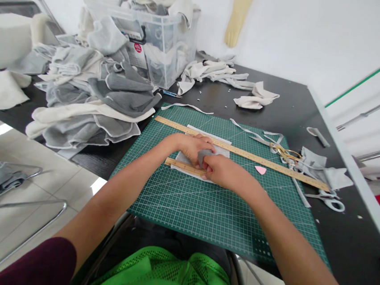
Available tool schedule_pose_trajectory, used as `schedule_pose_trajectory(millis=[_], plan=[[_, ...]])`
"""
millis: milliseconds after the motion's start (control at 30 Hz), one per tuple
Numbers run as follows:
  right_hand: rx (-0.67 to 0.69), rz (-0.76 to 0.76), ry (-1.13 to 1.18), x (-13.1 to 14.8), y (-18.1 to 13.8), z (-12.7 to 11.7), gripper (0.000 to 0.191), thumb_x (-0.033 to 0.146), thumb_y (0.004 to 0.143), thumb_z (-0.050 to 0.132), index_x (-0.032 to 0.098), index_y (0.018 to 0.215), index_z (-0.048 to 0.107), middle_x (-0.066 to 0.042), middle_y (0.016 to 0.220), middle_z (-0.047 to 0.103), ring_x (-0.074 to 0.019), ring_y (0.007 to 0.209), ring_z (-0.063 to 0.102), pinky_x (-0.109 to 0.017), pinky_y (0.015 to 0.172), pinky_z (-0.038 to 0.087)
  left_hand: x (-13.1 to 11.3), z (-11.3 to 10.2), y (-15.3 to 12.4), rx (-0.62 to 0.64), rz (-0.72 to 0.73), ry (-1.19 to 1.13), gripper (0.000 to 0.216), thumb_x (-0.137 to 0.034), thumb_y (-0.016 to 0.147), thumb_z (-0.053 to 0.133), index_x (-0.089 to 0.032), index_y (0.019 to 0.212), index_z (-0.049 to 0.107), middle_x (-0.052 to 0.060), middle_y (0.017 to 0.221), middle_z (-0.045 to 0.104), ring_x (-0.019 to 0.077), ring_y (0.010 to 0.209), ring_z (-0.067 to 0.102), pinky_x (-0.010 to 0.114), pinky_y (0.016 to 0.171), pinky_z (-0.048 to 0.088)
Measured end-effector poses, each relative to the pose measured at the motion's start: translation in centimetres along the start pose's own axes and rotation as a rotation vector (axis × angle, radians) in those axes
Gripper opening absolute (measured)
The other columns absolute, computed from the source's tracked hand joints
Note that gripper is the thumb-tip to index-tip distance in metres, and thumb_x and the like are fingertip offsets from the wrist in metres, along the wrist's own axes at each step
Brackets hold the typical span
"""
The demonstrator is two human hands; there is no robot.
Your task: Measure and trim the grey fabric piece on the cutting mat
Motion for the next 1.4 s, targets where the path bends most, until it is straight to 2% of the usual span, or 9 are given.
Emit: schedule_pose_trajectory(millis=[133,300,400,633,767,900,1067,1167,1400], plan=[[-0.064,-0.033,-0.084,2.4,-1.5,-0.5,0.02,0.018,0.093,0.06,0.016,0.11,0.07,-0.01,0.102,0.077,-0.026,0.092,0.071,-0.03,0.069,0.044,-0.5,0.0,-0.3,0.011,-0.083,0.032,0.082,-0.029,0.064,0.075,-0.037,0.142,0.049,0.001,0.152,0.041,0.0304,0.141,0.035,0.048,0.117,0.032],[-0.006,0.002,-0.176,6.3,-2.2,1.4,0.028,0.025,0.094,0.066,0.008,0.115,0.069,-0.019,0.112,0.074,-0.0322,0.098,0.071,-0.038,0.076,0.052,-1.1,-0.2,-0.5,0.024,-0.092,0.063,0.084,-0.031,0.064,0.076,-0.035,0.144,0.047,0.002,0.155,0.037,0.0307,0.143,0.033,0.047,0.12,0.029],[0.009,0.094,-0.202,7.2,-2.1,2.1,0.045,0.03,0.092,0.071,0.003,0.128,0.063,-0.023,0.114,0.073,-0.0337,0.099,0.071,-0.041,0.08,0.054,-0.9,-0.1,-0.5,0.035,-0.092,0.076,0.087,-0.035,0.064,0.076,-0.035,0.146,0.045,0.002,0.158,0.035,0.0321,0.144,0.031,0.05,0.121,0.027],[-0.115,0.106,-0.26,8.0,-2.3,2.7,0.042,0.036,0.089,0.076,0.009,0.12,0.068,-0.027,0.128,0.064,-0.0376,0.112,0.064,-0.049,0.088,0.054,-0.4,0.2,-0.2,0.014,-0.084,0.084,0.086,-0.038,0.066,0.074,-0.037,0.146,0.045,0.002,0.156,0.037,0.0322,0.142,0.034,0.051,0.12,0.029],[-0.128,0.149,-0.211,9.0,-2.6,3.9,0.071,0.043,0.084,0.081,0.006,0.139,0.055,-0.032,0.135,0.059,-0.0374,0.108,0.066,-0.046,0.079,0.058,0.1,0.4,-0.2,0.031,-0.094,0.064,0.094,-0.043,0.061,0.079,-0.038,0.148,0.043,0.0,0.16,0.031,0.0339,0.147,0.026,0.054,0.121,0.026],[-0.175,0.186,-0.179,8.9,-2.4,4.2,0.093,0.054,0.078,0.082,-0.006,0.142,0.05,-0.032,0.113,0.068,-0.0361,0.095,0.07,-0.046,0.079,0.057,0.0,0.4,-0.3,0.03,-0.064,0.052,0.093,-0.044,0.063,0.079,-0.036,0.148,0.042,0.003,0.159,0.031,0.0329,0.147,0.026,0.053,0.121,0.025],[-0.213,0.103,-0.217,9.1,-2.2,4.1,0.067,0.054,0.081,0.08,-0.002,0.118,0.07,-0.035,0.124,0.064,-0.043,0.113,0.062,-0.052,0.093,0.05,-0.1,0.3,-0.3,0.014,-0.085,0.048,0.092,-0.042,0.063,0.08,-0.035,0.147,0.043,0.004,0.159,0.031,0.0349,0.146,0.027,0.055,0.121,0.024],[-0.243,0.052,-0.224,9.8,-2.4,4.1,0.053,0.049,0.086,0.077,0.002,0.112,0.072,-0.035,0.131,0.061,-0.0457,0.128,0.053,-0.057,0.104,0.043,-0.1,0.3,-0.3,0.017,-0.083,0.044,0.092,-0.042,0.063,0.081,-0.037,0.147,0.044,0.003,0.158,0.033,0.0349,0.146,0.026,0.054,0.121,0.024],[-0.164,0.111,-0.177,10.2,-2.6,4.7,0.052,0.049,0.083,0.08,0.008,0.112,0.067,-0.033,0.126,0.064,-0.0422,0.113,0.063,-0.049,0.079,0.057,-0.1,0.4,-0.3,0.02,-0.081,0.028,0.093,-0.042,0.062,0.082,-0.036,0.147,0.044,0.002,0.159,0.032,0.0343,0.146,0.026,0.053,0.122,0.024]])
Point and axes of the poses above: each hand's wrist, its own y-axis towards the middle knuckle, its own z-axis out of the palm, x = y × z, the point moved 7 cm from there along y, towards the middle knuckle
